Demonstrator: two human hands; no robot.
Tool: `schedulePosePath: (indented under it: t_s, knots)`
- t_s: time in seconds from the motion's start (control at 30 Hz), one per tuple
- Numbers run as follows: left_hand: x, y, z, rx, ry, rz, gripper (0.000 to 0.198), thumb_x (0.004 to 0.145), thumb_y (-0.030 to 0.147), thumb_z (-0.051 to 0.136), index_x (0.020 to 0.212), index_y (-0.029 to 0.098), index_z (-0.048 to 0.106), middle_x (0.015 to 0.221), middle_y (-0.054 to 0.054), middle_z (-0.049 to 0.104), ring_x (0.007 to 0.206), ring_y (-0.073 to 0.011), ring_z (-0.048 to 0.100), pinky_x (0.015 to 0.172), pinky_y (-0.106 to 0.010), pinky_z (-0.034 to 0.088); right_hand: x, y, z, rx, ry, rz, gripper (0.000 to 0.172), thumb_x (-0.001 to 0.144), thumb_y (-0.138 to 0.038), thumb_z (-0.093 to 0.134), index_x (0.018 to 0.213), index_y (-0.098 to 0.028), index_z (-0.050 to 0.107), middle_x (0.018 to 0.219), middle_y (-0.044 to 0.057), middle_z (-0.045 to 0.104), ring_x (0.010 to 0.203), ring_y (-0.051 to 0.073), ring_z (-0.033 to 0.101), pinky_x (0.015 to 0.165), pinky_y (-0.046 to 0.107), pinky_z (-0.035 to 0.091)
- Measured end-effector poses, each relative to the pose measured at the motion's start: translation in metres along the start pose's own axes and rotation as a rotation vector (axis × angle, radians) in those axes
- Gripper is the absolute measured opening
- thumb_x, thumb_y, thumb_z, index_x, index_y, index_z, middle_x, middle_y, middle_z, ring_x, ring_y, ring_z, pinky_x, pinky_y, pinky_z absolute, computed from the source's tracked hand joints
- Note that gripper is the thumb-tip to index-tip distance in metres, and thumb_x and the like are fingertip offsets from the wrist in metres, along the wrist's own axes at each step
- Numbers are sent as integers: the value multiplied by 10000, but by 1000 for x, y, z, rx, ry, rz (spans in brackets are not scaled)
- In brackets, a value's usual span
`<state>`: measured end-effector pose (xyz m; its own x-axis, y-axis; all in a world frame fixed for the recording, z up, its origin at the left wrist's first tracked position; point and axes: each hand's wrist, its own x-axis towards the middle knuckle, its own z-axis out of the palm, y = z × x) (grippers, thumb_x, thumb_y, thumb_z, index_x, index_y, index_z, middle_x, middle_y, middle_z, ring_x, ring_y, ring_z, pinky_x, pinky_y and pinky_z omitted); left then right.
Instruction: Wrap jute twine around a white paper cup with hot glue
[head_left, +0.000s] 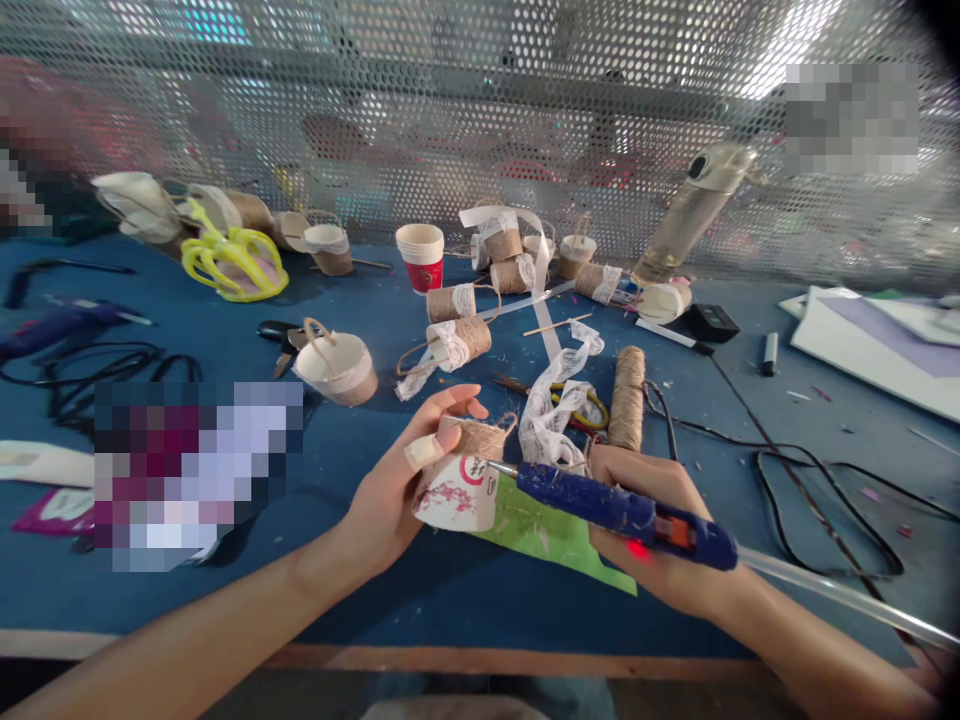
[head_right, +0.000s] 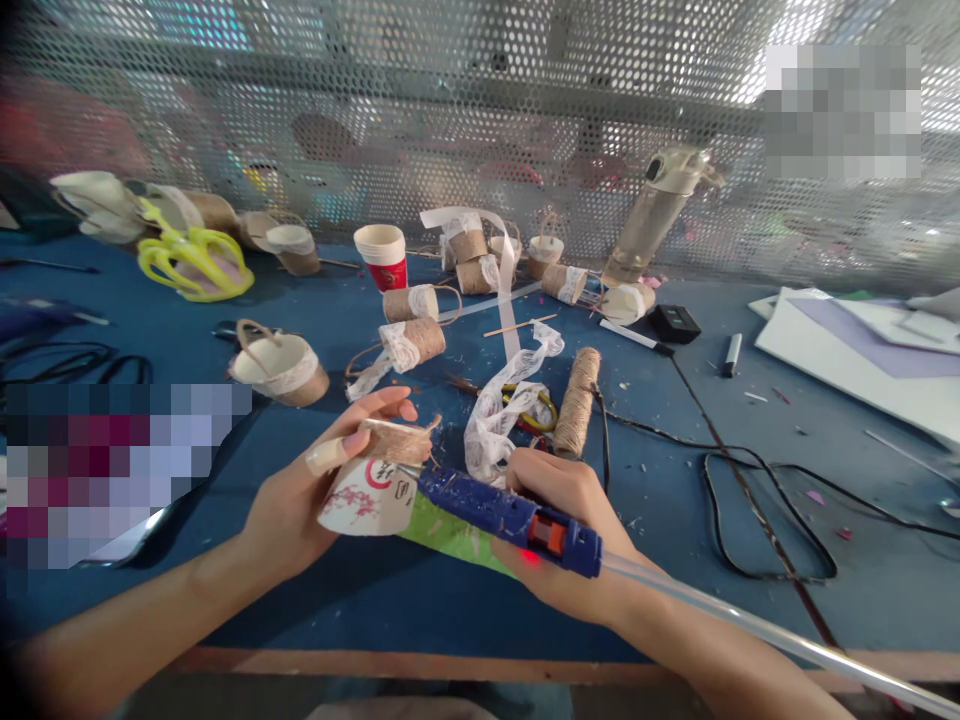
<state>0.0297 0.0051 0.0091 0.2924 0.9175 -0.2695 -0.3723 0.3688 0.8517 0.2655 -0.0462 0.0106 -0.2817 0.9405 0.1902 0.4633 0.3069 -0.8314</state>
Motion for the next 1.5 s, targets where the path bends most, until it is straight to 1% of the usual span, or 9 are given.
schedulePosePath:
  t_s: [0.7, 0.87, 1.0, 1.07, 1.17, 1.27, 1.33, 1.43, 1.5]
  knots:
    - [0, 0, 1, -19, 3, 22, 338, 844, 334, 650, 1161, 229, 699, 1186, -51, 681, 976, -231, 666, 801, -285, 519, 1, 0, -1, -19, 14, 12, 293, 697, -34, 548, 660, -230, 334, 615, -63, 402, 532, 105, 354, 511, 254, 278]
    - [1, 2, 2, -8, 26, -1, 358, 821, 338, 681, 1161, 226, 690, 1195, -54, 678, 985, -234, 660, 791, -282, 515, 2, -1, -3, 72, 11, 24, 215, 737, -79, 585, 674, -223, 438, 644, -43, 478, 563, 122, 409, 528, 267, 321]
    - [1, 1, 1, -4, -5, -30, 357, 815, 349, 689, 1151, 226, 692, 1157, -57, 685, 991, -237, 654, 788, -283, 510, 0, -1, -2, 176, 102, 1, 125, 835, -132, 604, 774, -229, 555, 667, -43, 527, 562, 123, 477, 538, 261, 397]
    - [1, -1, 0, 9, -61, -53, 355, 814, 356, 693, 1146, 230, 689, 1144, -57, 680, 969, -240, 656, 779, -296, 512, 2, -3, -1, 174, 168, -14, 109, 849, -151, 645, 826, -242, 591, 732, -35, 593, 609, 130, 552, 584, 260, 462]
    - [1, -4, -3, 18, -162, -105, 334, 834, 339, 675, 1154, 242, 668, 1162, -58, 661, 968, -249, 656, 789, -323, 516, 6, -3, 2, 140, 226, -46, 185, 797, -186, 744, 925, -262, 633, 961, 2, 694, 821, 190, 664, 751, 307, 544]
    - [1, -7, -4, 8, -208, -136, 318, 842, 320, 677, 1153, 254, 656, 1166, -56, 658, 963, -242, 659, 795, -327, 517, 8, 0, 5, 133, 211, -30, 295, 789, -216, 773, 1047, -272, 641, 1173, 36, 692, 1003, 240, 682, 889, 367, 555]
    - [1, -9, -4, 5, -228, -146, 308, 839, 319, 688, 1140, 264, 657, 1172, -53, 662, 945, -235, 666, 785, -325, 518, 9, 4, 8, 156, 179, -19, 284, 807, -216, 764, 1055, -266, 637, 1260, 46, 665, 1101, 249, 663, 951, 382, 538]
    - [1, -10, -3, 20, -238, -161, 273, 845, 322, 695, 1114, 285, 664, 1207, -40, 663, 944, -229, 674, 791, -326, 515, 9, 7, 13, 230, 168, -49, 232, 825, -176, 746, 1003, -261, 623, 1286, 41, 649, 1188, 240, 623, 1007, 379, 503]
    - [0, -10, -2, 32, -238, -160, 274, 832, 324, 718, 1099, 288, 669, 1162, -34, 684, 928, -222, 677, 788, -320, 512, 10, 6, 15, 251, 167, -85, 206, 834, -145, 728, 962, -259, 613, 1174, 36, 685, 1162, 236, 630, 1006, 387, 498]
